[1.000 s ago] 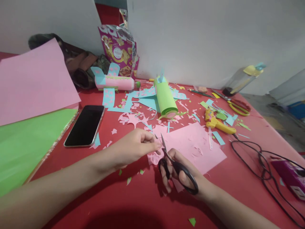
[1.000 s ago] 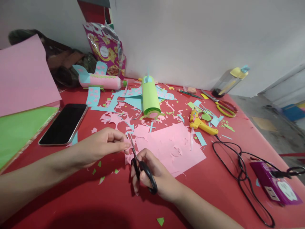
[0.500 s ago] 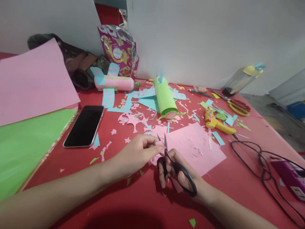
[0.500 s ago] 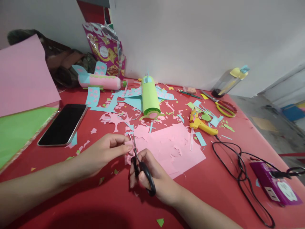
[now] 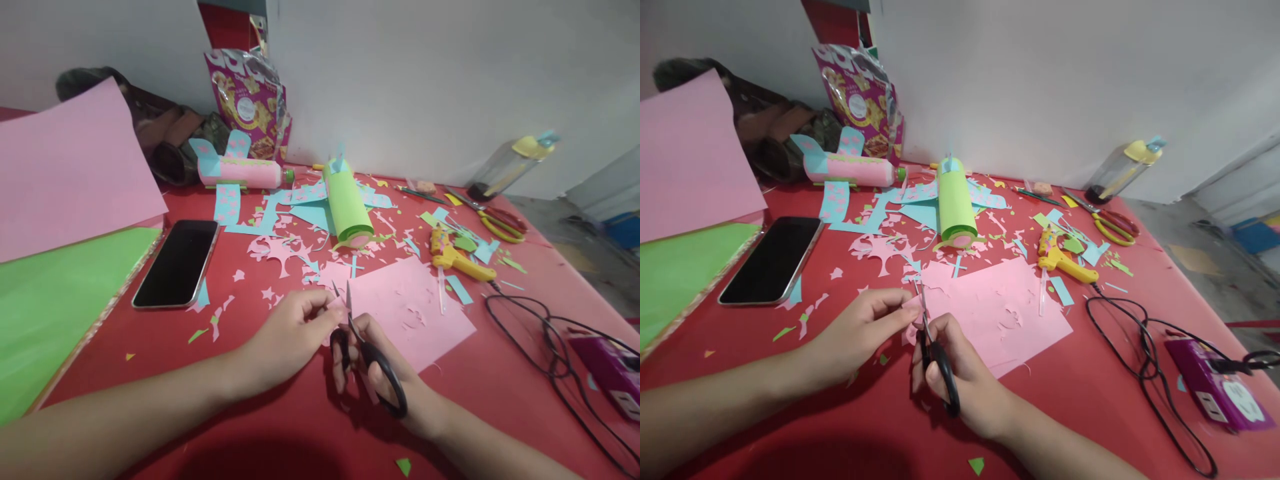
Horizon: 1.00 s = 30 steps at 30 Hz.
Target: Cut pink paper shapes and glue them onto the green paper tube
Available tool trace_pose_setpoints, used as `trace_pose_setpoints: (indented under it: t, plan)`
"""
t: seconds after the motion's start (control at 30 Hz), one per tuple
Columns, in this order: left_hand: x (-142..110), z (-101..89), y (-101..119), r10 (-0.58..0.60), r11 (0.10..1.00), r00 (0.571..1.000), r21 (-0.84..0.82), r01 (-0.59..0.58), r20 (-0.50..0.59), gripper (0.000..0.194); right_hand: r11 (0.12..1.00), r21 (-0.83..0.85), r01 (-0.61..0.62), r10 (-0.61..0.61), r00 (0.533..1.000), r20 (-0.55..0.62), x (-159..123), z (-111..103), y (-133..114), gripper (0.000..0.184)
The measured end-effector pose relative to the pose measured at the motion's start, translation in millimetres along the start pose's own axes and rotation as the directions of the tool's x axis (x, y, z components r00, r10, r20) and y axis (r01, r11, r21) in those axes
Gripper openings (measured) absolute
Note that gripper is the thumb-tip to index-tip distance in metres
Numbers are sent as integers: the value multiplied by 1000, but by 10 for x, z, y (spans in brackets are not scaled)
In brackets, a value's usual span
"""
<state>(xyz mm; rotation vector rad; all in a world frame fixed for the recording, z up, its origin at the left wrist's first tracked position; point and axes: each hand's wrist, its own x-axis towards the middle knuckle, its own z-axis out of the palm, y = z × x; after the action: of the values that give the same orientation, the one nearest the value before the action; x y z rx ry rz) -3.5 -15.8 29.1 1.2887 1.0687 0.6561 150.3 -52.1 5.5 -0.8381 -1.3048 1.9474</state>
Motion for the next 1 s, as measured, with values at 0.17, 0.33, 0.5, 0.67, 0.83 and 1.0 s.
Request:
trace_pose_setpoints:
  t: [0.17, 0.33, 0.5, 0.67, 0.83, 1.0]
  plan:
    - [-15, 25, 2, -24, 998, 999, -64, 27, 44, 26, 1000, 1, -7, 7, 1000, -18, -10, 26, 2, 39]
    - [-9, 41, -12, -25, 996, 999, -90, 29, 47, 26, 999, 34, 3, -3, 1000, -25, -15, 41, 33, 36]
    - [-15, 64, -24, -29, 993, 998, -115, 35, 51, 29, 999, 51, 12, -10, 999, -39, -19, 59, 58, 36]
    - [-33, 75, -50, -24, 992, 998, -123, 30, 52, 33, 999, 27, 18, -17, 999, -51, -15, 72, 59, 37]
    - [-26, 88, -74, -25, 989, 999, -144, 31, 44, 32, 999, -30, 10, -12, 998, -65, -9, 76, 50, 37]
    - [-21, 103, -67, -12, 983, 998, -185, 21, 54, 31, 999, -33, 1, -3, 996, -90, -20, 80, 70, 36]
